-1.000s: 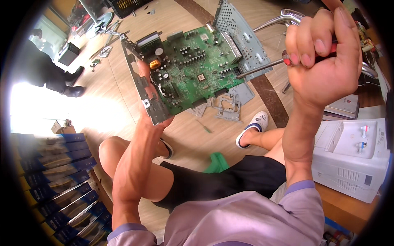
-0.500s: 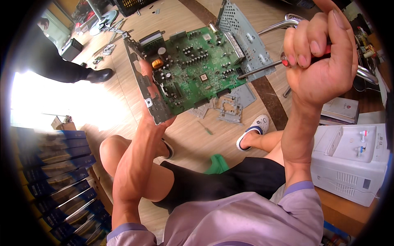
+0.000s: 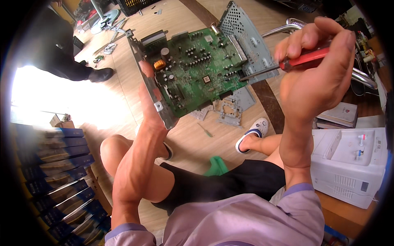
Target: The person disassembles an electronic car stereo component using a screwdriver, removing metal panels and circuit boards from the internal chassis by hand.
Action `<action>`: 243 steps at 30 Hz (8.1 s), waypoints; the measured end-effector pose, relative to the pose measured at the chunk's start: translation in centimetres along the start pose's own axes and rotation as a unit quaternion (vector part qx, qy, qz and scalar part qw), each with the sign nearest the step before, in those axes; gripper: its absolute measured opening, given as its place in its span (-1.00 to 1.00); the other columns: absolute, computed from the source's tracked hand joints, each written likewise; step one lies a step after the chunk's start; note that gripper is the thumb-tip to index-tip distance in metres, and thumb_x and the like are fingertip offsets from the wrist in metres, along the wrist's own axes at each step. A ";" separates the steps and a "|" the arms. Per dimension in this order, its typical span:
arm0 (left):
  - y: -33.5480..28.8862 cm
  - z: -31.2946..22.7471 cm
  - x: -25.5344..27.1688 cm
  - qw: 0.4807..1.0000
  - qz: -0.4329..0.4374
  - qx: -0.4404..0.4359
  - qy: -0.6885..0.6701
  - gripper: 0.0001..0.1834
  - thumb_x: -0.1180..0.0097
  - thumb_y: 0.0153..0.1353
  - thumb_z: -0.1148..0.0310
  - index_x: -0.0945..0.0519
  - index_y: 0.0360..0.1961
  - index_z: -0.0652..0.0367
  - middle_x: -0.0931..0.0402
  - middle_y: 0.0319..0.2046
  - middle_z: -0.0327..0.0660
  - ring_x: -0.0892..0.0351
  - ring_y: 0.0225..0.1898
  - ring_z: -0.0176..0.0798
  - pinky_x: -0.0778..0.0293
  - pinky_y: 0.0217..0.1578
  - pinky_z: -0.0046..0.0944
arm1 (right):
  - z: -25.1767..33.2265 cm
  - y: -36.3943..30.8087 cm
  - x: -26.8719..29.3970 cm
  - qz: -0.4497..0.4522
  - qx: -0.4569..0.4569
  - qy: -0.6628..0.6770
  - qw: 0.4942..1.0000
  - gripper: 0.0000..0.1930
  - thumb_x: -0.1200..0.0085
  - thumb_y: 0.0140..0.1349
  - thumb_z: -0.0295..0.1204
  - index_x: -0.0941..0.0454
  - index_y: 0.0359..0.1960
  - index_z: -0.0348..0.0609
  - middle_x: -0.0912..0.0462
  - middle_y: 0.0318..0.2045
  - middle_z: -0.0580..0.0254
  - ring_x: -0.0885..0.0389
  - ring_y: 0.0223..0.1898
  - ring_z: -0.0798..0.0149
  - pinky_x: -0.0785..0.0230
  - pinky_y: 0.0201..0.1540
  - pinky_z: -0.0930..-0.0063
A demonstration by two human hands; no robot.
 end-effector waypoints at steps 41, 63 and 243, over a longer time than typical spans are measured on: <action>1.1 0.0 1.1 0.996 -0.064 -0.016 0.060 -0.24 0.06 0.37 -0.27 -0.40 0.27 0.20 -0.58 0.06 -0.03 -0.65 -0.01 -0.02 -0.62 0.04 0.06 | -0.6 1.5 -0.7 0.351 -0.055 -0.288 0.889 -0.69 -0.19 0.26 -0.48 -0.54 0.02 -0.31 -0.66 -0.28 0.23 -0.65 -0.30 0.45 -0.50 -0.25 0.60; 0.8 -0.1 0.5 0.999 -0.034 -0.001 0.036 -0.22 0.13 0.40 -0.28 -0.37 0.29 0.22 -0.57 0.08 -0.01 -0.65 0.00 -0.01 -0.62 0.05 0.06 | 2.5 1.4 -4.1 0.265 0.117 -0.381 0.878 -0.75 -0.23 -0.01 -0.52 -0.65 -0.24 -0.34 -0.72 -0.40 0.19 -0.67 -0.37 0.40 -0.45 -0.30 0.59; 0.7 -0.4 -0.3 0.996 -0.074 -0.051 0.022 -0.34 0.33 0.51 -0.19 -0.42 0.28 0.10 -0.55 0.11 -0.07 -0.60 0.06 0.01 -0.57 0.11 0.08 | 5.1 -0.4 -2.3 0.353 0.164 -0.410 0.825 -0.84 -0.09 0.31 -0.48 -0.63 -0.15 -0.28 -0.65 -0.40 0.08 -0.56 -0.57 0.30 -0.39 -0.53 0.41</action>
Point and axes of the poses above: each hand's wrist, its own y-axis towards the middle knuckle, its own x-axis out of the back of the hand, z = x × y, the point moved 7 cm from there along y, towards the middle knuckle
